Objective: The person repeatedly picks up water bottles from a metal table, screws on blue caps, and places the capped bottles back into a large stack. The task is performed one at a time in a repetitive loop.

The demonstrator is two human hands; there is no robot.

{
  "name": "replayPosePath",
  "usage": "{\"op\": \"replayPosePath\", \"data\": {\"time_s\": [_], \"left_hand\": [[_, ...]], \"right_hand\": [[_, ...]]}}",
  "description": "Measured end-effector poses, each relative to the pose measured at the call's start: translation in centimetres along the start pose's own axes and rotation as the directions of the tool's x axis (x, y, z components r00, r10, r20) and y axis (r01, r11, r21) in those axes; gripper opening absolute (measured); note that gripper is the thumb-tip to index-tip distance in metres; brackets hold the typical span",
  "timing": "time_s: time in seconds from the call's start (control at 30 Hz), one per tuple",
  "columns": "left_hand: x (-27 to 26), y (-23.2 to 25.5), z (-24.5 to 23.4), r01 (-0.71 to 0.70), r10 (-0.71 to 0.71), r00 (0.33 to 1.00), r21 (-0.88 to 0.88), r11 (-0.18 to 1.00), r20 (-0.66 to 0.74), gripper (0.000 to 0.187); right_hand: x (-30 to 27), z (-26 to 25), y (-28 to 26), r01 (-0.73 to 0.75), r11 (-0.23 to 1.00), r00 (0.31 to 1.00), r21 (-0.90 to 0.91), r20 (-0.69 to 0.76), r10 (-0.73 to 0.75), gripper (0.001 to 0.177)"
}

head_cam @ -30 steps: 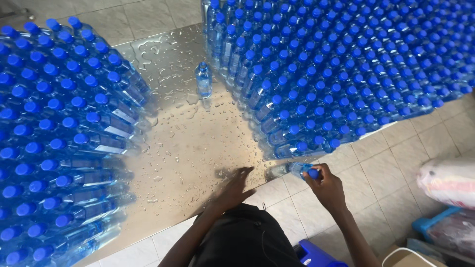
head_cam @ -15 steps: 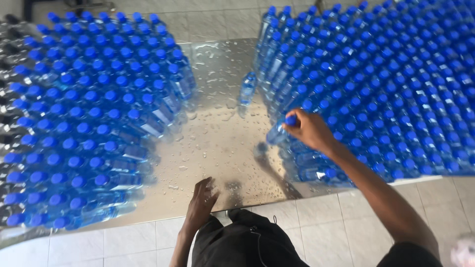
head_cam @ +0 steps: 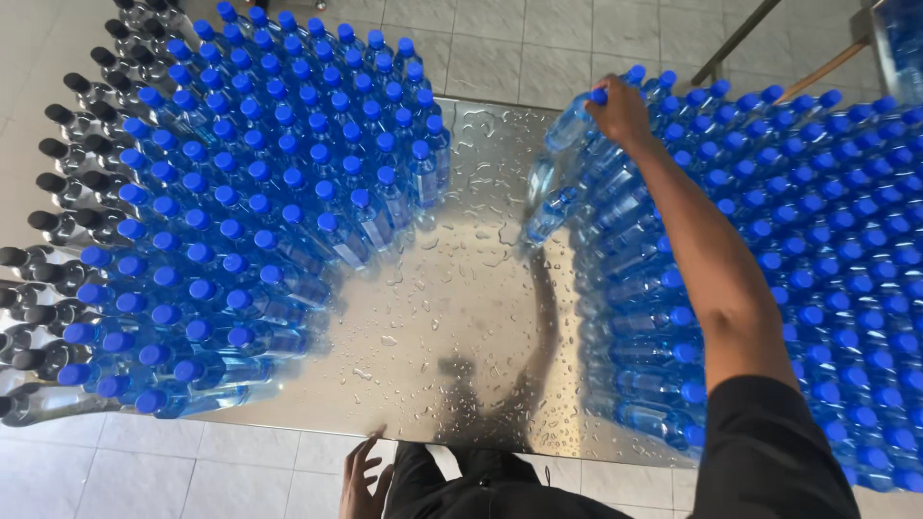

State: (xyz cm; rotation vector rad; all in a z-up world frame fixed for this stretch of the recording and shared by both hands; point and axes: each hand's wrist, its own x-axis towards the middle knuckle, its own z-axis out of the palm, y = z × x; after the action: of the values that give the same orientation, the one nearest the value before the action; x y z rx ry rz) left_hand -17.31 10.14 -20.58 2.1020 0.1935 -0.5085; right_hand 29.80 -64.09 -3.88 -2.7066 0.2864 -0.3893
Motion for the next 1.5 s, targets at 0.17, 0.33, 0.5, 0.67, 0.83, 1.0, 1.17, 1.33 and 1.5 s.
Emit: {"op": "replayPosePath", "data": {"time_s": [0.17, 0.33, 0.5, 0.67, 0.83, 1.0, 1.17, 1.33, 1.5], "left_hand": [[-1.9, -1.9, -0.4, 0.053, -0.055, 0.994, -0.026, 0.998, -0.097, 0.071], [-4.1, -2.5, -0.1, 0.099, -0.115, 0.967, -0.08, 0.992, -0.228, 0.067], [-3.2, -2.8, -0.3, 0.108, -0.116, 0.978, -0.054, 0.993, -0.173, 0.067], [-0.7, -2.0, -1.2, 0.032, -0.031, 0.994, 0.012, 0.999, -0.102, 0.066], [0.8, -2.4, -1.7, 0.033, -0.033, 0.997, -0.004, 0.999, -0.063, 0.066], [1.1, 1.3, -2.4, 0.08, -0.08, 0.996, 0.014, 0.997, 0.035, 0.065], [2.8, 4.4, -3.4, -0.05, 0.049, 0.994, 0.014, 0.999, 0.1, 0.058], [3.3, 8.7, -5.0, -0.113, 0.112, 0.99, 0.002, 0.994, 0.089, 0.058], [4.4, 9.7, -7.1, -0.093, 0.094, 0.99, -0.014, 0.996, 0.108, 0.055]], "right_hand": [[6.1, 5.6, 3.3, 0.049, 0.943, 0.999, -0.33, 0.027, -0.042, 0.029], [8.8, 9.3, 8.0, 0.09, 0.801, 0.996, -0.592, 0.038, -0.084, 0.041], [8.4, 9.6, 10.6, 0.114, 0.71, 0.99, -0.695, 0.019, -0.14, 0.032], [6.0, 8.1, 9.9, 0.191, 0.773, 0.975, -0.605, 0.024, -0.221, 0.045], [-4.5, -6.6, -14.0, 0.049, 0.99, 0.818, -0.131, 0.574, 0.036, 0.083], [-12.7, -4.4, -16.7, 0.02, 0.959, 0.355, -0.284, 0.898, 0.259, 0.112], [-15.2, 2.6, -14.5, 0.31, 0.942, 0.686, -0.133, 0.717, -0.124, 0.04], [-19.7, 2.1, -29.1, 0.253, 0.967, 0.654, 0.02, 0.733, -0.186, 0.07], [-23.8, 6.4, -42.1, 0.183, 0.97, 0.628, 0.162, 0.739, -0.242, 0.068]]}}
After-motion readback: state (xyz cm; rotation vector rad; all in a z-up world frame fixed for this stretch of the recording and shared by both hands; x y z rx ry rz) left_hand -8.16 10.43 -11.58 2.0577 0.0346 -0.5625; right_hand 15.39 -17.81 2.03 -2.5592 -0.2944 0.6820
